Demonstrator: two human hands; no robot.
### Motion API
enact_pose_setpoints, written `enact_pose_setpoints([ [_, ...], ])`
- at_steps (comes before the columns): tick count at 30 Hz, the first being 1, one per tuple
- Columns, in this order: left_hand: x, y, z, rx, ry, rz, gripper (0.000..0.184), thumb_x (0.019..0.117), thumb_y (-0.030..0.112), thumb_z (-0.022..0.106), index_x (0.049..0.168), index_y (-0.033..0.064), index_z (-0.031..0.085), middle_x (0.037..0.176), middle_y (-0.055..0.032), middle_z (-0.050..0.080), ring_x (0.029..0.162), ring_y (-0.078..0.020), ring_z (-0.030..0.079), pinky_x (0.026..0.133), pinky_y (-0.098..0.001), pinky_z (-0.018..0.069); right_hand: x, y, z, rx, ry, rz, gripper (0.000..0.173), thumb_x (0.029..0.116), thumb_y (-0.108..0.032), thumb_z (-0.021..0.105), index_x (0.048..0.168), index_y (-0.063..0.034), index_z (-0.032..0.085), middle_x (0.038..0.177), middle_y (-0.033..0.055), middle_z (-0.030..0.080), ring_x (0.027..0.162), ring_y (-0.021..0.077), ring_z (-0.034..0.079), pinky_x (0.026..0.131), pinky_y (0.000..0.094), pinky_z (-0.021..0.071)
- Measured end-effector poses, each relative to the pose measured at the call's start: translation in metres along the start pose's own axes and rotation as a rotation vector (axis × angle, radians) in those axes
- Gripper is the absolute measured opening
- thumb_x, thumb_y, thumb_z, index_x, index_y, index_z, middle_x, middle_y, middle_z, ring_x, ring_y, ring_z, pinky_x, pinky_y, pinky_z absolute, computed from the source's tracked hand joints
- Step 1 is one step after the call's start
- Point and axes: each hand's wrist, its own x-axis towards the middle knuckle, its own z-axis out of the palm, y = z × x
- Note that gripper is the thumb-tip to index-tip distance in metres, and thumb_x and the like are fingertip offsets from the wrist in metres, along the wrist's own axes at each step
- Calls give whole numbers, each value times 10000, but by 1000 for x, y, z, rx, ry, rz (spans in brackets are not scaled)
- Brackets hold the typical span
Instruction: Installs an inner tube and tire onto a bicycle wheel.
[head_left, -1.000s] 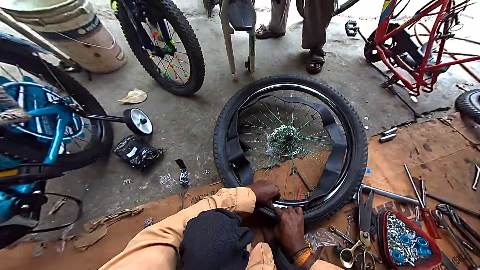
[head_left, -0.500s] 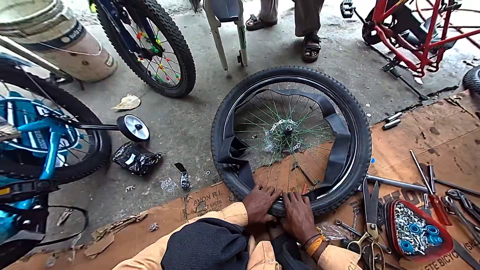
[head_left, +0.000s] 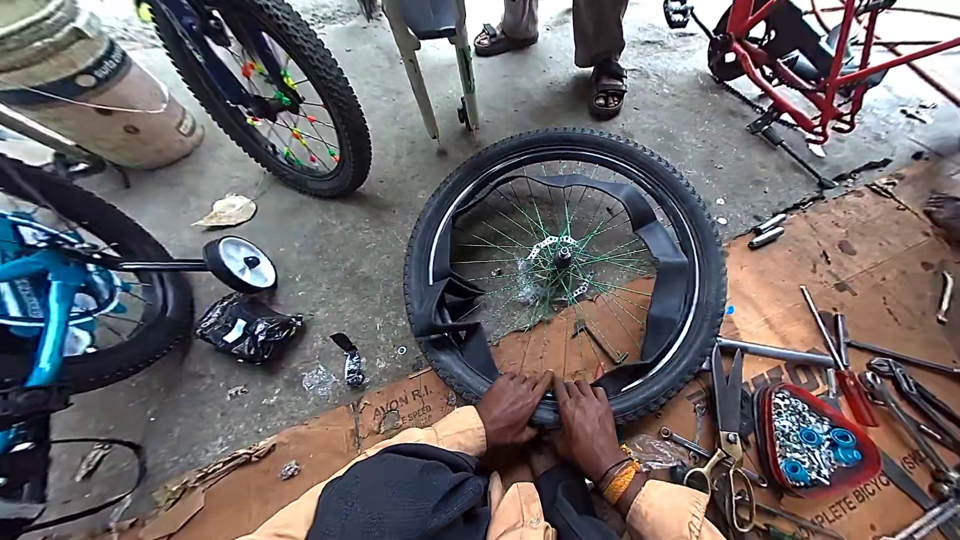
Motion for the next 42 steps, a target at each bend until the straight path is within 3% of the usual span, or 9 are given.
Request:
enact_pose_setpoints([
  [3, -2, -5, 4, -30, 18, 9, 1040, 859, 511, 745, 1626, 51, 214, 1524, -192, 494, 1389, -358, 493, 1186, -542, 323, -25, 17, -2, 367, 212, -87, 708, 905, -458, 692, 1512, -145, 504, 1551, 129, 488, 1429, 292, 463, 1144, 492, 398],
  [6, -4, -12, 10, -37, 76, 15, 1042, 823, 520, 764, 1617, 66, 264, 1486, -163, 542, 1365, -327, 522, 1180, -518, 337, -50, 44, 18, 753, 938, -19, 258, 995, -275, 609, 1031, -81, 777, 1071, 53, 748, 1025, 151, 710, 910, 359, 602],
  [9, -8, -18, 13, -30, 125, 34, 1053, 806, 627, 728, 1605, 86, 306, 1454, -143, 572, 1344, -308, 542, 1165, -514, 360, -62, 96, 42, 771, 1157, 423, 254, 1001, -164, 554, 968, 7, 738, 897, 110, 702, 839, 194, 682, 800, 397, 576],
  [16, -13, -21, 11, 14, 148, 46, 1167, 805, 914, 429, 1619, 92, 274, 1431, -122, 590, 1339, -283, 548, 1162, -514, 362, -53, 124, 101, 406, 799, 710, 161, 922, -192, 687, 991, -116, 812, 956, 82, 761, 952, 276, 727, 871, 506, 574],
  [22, -15, -13, 14, -20, 121, -11, 1154, 828, 875, 465, 1627, 77, 226, 1483, -139, 545, 1370, -295, 516, 1183, -509, 332, -53, 120, 84, 421, 598, 780, 188, 906, -242, 699, 1001, -97, 772, 1036, 117, 735, 1044, 307, 696, 916, 536, 546],
  [25, -17, -10, 8, -106, 111, -29, 1159, 833, 832, 538, 1631, 62, 202, 1503, -153, 525, 1391, -300, 496, 1208, -513, 293, -64, 122, 71, 697, 753, 675, 195, 929, -169, 695, 1027, -6, 738, 993, 163, 731, 949, 308, 708, 874, 545, 560],
  [30, -13, -11, 8, -156, 135, -27, 1207, 811, 792, 616, 1634, 36, 157, 1485, -173, 540, 1381, -297, 509, 1212, -500, 287, -70, 93, 12, 1126, 1055, 264, 93, 887, -75, 691, 962, -22, 680, 845, 34, 702, 736, 95, 676, 683, 267, 590],
  [34, -4, -9, 7, -152, 116, -38, 1292, 765, 809, 648, 1635, 20, 109, 1524, -177, 501, 1410, -295, 482, 1218, -501, 278, -34, 63, -26, 1015, 573, -9, 206, 921, -170, 720, 1110, -92, 740, 1010, 27, 743, 910, 136, 722, 844, 369, 627],
  [42, -8, -13, 8, -230, 163, -17, 1338, 739, 782, 700, 1640, 29, 59, 1481, -165, 542, 1381, -292, 507, 1220, -491, 275, 63, 14, -57, 336, -82, 128, 223, 921, -297, 690, 1075, -151, 758, 1119, 127, 720, 1114, 318, 664, 966, 555, 511],
])
